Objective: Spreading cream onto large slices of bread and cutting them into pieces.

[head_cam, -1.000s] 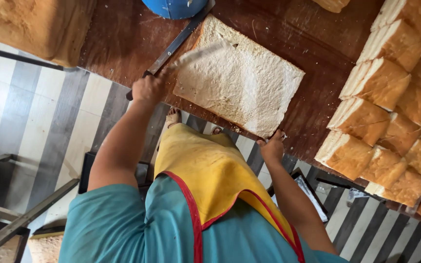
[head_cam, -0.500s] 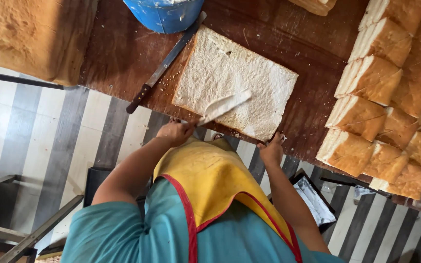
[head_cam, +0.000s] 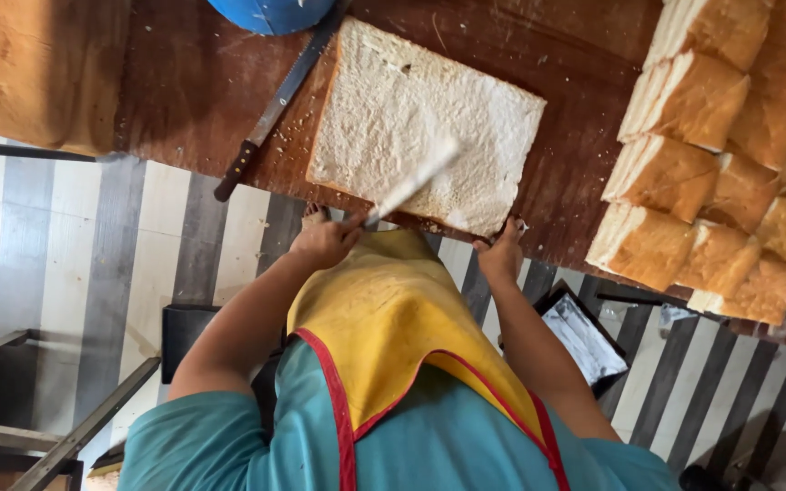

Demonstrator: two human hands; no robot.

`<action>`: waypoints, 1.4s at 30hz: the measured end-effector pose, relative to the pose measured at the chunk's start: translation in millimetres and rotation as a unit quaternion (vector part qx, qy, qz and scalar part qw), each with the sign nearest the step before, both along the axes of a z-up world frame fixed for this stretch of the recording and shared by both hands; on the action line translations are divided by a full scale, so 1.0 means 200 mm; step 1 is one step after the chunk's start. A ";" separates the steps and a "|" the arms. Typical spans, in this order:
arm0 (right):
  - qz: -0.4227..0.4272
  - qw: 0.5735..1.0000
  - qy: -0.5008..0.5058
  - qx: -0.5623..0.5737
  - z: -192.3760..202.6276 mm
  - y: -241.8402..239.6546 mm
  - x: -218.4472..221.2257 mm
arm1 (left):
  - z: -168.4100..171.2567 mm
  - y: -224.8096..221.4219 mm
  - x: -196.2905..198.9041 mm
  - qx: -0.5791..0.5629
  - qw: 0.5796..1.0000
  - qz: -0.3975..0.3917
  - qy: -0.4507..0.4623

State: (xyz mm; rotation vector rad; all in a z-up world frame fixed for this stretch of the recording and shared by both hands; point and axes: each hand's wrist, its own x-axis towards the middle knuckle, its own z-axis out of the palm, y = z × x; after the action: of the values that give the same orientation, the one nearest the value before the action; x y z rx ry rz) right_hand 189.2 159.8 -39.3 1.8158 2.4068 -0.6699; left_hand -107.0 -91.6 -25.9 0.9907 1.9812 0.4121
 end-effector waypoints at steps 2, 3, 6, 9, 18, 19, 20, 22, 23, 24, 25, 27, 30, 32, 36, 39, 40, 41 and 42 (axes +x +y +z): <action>-0.005 1.000 -0.005 -0.006 0.02 0.00 0.01 | 0.04 0.00 0.01 -0.016 0.998 -0.057 -0.008; -0.004 1.000 -0.007 -0.013 0.03 0.00 0.00 | 0.07 0.00 0.02 -0.032 0.993 -0.109 -0.014; -0.005 1.000 -0.012 -0.020 0.05 0.00 0.01 | 0.03 -0.05 -0.01 -0.021 0.992 -0.116 -0.047; 0.009 1.000 -0.003 -0.005 0.03 0.01 0.05 | 0.10 -0.03 0.03 -0.009 0.998 -0.058 -0.035; 0.038 0.999 -0.004 0.008 -0.01 0.03 0.08 | 0.03 0.08 0.34 -0.067 0.982 -0.144 0.103; 0.048 0.999 -0.002 0.008 0.00 0.04 0.08 | -0.01 0.00 0.34 -0.069 0.983 -0.134 0.105; 0.048 0.999 -0.016 0.002 0.02 0.04 0.08 | -0.05 -0.08 0.34 0.002 0.988 -0.127 0.084; 0.053 0.998 -0.027 -0.003 0.02 0.04 0.08 | -0.03 -0.16 0.34 0.072 0.989 -0.113 0.068; 0.057 0.998 -0.037 0.003 0.02 0.04 0.09 | 0.02 -0.17 0.35 0.093 0.991 -0.072 0.060; 0.061 0.997 -0.047 0.009 0.02 0.04 0.10 | 0.07 -0.18 0.36 0.114 0.992 -0.032 0.053; 0.068 0.997 -0.047 0.008 0.01 0.05 0.10 | 0.09 -0.12 0.37 0.112 0.992 -0.025 0.054; 0.095 0.993 -0.052 0.041 -0.02 0.05 0.11 | 0.13 -0.03 0.41 -0.010 0.995 -0.009 0.102; 0.107 0.991 -0.077 0.028 -0.01 0.06 0.09 | -0.16 -0.03 0.48 0.006 0.983 0.012 0.181; 0.106 0.989 -0.101 0.010 0.04 0.06 0.09 | 0.02 -0.11 0.49 -0.041 0.983 0.020 0.178; 0.104 0.986 -0.132 -0.006 0.05 0.06 0.07 | 0.11 -0.54 0.53 -0.126 0.966 0.050 0.222; 0.125 0.984 -0.123 0.027 0.03 0.06 0.08 | 0.31 -0.77 0.58 -0.104 0.961 0.144 0.214; 0.133 0.983 -0.124 0.028 0.03 0.06 0.10 | 0.30 -0.77 0.60 -0.105 0.960 0.151 0.212; 0.137 0.982 -0.129 0.033 0.02 0.07 0.10 | 0.29 -0.77 0.60 -0.063 0.956 0.216 0.186; 0.142 0.980 -0.133 0.039 0.02 0.07 0.10 | 0.29 -0.78 0.60 -0.021 0.946 0.280 0.160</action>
State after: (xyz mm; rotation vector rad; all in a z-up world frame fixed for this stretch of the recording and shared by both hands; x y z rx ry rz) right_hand 210.1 173.3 -34.6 1.4340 2.4639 -0.2887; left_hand 13.2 -246.8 32.0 0.4669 2.5567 0.5377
